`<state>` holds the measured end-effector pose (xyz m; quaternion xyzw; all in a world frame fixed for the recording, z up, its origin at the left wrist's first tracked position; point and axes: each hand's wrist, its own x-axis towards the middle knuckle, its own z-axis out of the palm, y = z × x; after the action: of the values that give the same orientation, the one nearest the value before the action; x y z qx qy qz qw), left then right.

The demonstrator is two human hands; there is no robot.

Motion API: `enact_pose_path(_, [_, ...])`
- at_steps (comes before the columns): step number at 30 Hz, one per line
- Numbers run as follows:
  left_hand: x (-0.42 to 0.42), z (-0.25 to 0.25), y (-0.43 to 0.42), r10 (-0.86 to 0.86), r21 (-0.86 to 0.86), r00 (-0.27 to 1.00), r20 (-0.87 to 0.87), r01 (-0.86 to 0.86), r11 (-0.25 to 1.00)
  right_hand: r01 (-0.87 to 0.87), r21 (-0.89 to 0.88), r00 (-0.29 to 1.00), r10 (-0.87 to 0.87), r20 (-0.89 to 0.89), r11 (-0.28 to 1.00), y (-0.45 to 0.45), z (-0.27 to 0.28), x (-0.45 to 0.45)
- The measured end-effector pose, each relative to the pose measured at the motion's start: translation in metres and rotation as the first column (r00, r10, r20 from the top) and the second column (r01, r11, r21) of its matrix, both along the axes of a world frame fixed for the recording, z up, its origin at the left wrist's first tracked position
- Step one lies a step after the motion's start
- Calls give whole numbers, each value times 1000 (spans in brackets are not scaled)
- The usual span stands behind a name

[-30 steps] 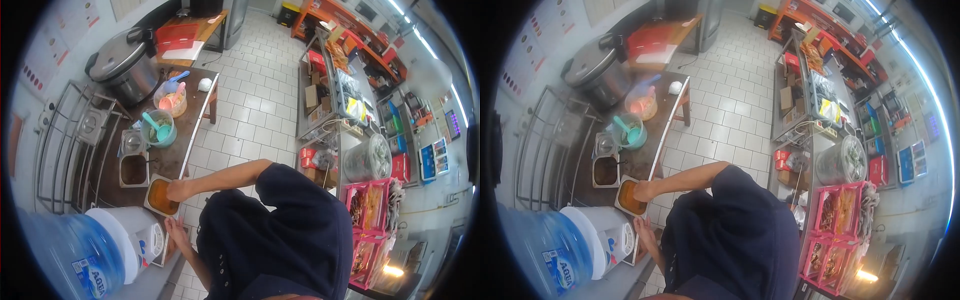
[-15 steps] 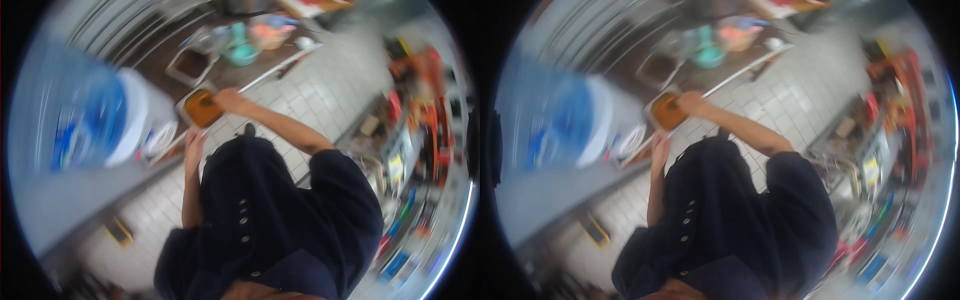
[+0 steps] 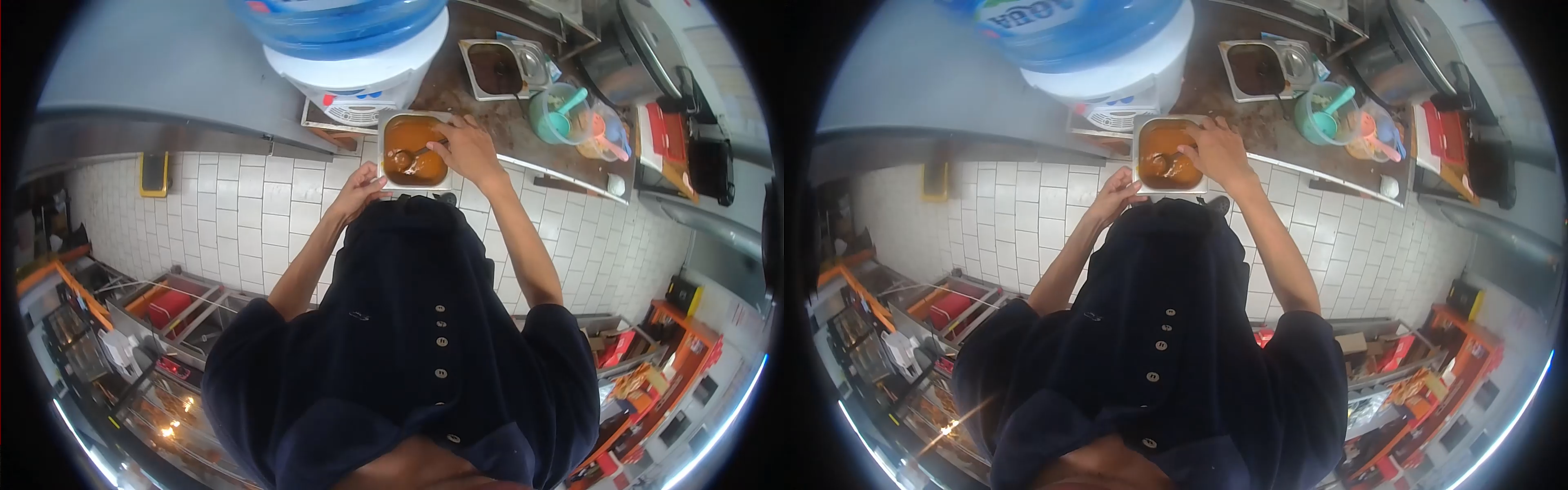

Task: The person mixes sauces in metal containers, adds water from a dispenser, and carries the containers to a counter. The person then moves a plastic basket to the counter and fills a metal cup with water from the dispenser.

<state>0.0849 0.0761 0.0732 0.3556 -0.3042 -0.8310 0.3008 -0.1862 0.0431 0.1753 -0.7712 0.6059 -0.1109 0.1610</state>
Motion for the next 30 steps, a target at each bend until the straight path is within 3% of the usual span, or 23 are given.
enact_pose_path(4, [41, -1, 11, 69, 46, 998, 14, -70, 997, -10, 75, 997, 4, 80, 997, -16, 13, 29])
enact_pose_path(7, [65, -1, 8, 153, 55, 988, 3, -153, 987, -44, 122, 998, 49, -43, 992, -28, 17, 53])
enact_pose_path(10, [87, -12, -4, 171, 30, 985, 12, -171, 985, -129, -19, 988, 130, 83, 991, -38, 23, 85])
enact_pose_path(12, [99, -18, -17, 165, 11, 986, 35, -165, 986, -187, 148, 921, 121, 370, 971, -42, 43, 113])
enact_pose_path(14, [107, -20, -30, 144, -9, 990, 11, -144, 990, -235, 150, 940, 186, 285, 960, -48, 32, 133])
enact_pose_path(16, [113, -16, -44, 173, -4, 985, 19, -173, 985, -252, 4, 953, 248, 174, 968, -51, 26, 152])
enact_pose_path(18, [121, -16, -57, 52, -35, 998, 34, -51, 998, -262, 40, 960, 257, 110, 964, -53, 24, 163])
enact_pose_path(20, [126, -22, -67, 52, -52, 998, 46, -49, 997, -186, 50, 981, 188, -39, 981, -50, 25, 172])
enact_pose_path(24, [127, -26, -79, 33, -70, 999, 7, -33, 997, -168, -39, 985, 170, 44, 985, -43, 38, 177])
enact_pose_path(30, [129, -33, -79, 14, -50, 999, -35, -16, 999, -154, 31, 978, 156, -136, 988, -43, 29, 176])
